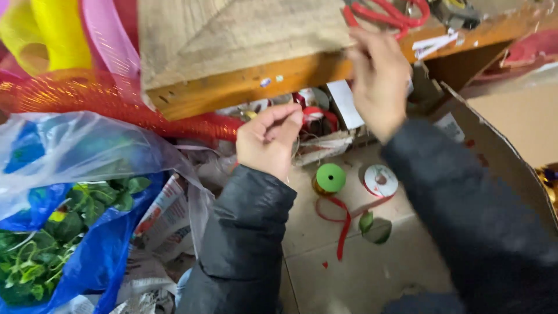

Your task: The person ties a red ribbon into a bow using a thin wire to secure the center. They then use scissors to trim the ribbon ends and adjust the loops to shape the bow.

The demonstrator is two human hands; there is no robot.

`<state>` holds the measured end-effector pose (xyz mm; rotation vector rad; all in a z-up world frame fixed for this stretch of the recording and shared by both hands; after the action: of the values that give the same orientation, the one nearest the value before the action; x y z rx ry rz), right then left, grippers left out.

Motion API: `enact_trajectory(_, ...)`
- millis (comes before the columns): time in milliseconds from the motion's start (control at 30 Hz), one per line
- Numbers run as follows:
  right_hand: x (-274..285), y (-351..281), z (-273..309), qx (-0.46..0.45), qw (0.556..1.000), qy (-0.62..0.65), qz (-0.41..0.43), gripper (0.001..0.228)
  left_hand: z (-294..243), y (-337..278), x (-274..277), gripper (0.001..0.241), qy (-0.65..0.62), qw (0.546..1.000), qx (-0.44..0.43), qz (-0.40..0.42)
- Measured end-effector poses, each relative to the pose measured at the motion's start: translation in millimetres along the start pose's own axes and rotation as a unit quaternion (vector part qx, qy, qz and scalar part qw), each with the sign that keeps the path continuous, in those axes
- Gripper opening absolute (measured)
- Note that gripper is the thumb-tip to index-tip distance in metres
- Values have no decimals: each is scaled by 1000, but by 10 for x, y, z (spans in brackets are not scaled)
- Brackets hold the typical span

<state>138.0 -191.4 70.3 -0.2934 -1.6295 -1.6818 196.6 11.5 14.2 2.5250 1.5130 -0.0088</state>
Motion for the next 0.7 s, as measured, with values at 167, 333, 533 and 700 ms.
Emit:
enact_trajectory(167,-727,-2324,-335,-461,856,121,200,27,-162,-73,-101,21,-12,998,-54,32)
enact_trajectory(333,-1869,-4615,-375,-663,641,100,374,50,-135,-132,-237,24,18,998,1,55)
enact_trajectory(533,-2950,-5592,-731,-685,677,255,83,30,-95,-147,-273,34,78,992,73,60)
enact_trajectory(700,-2785,-5115,-485,-891,417,128,123,91,-146,-180,-309,35,151,984,71,64)
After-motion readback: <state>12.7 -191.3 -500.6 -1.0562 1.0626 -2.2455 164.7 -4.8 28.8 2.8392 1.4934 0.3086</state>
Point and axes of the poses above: each hand's wrist, its own y-axis towards the middle knuckle, its own x-axis out of the back of the hand, z = x × y, the point moved 8 cm from there along y, towards the middle knuckle, and after that the axes turned 10 degrees about z, right-handed, at the moved point
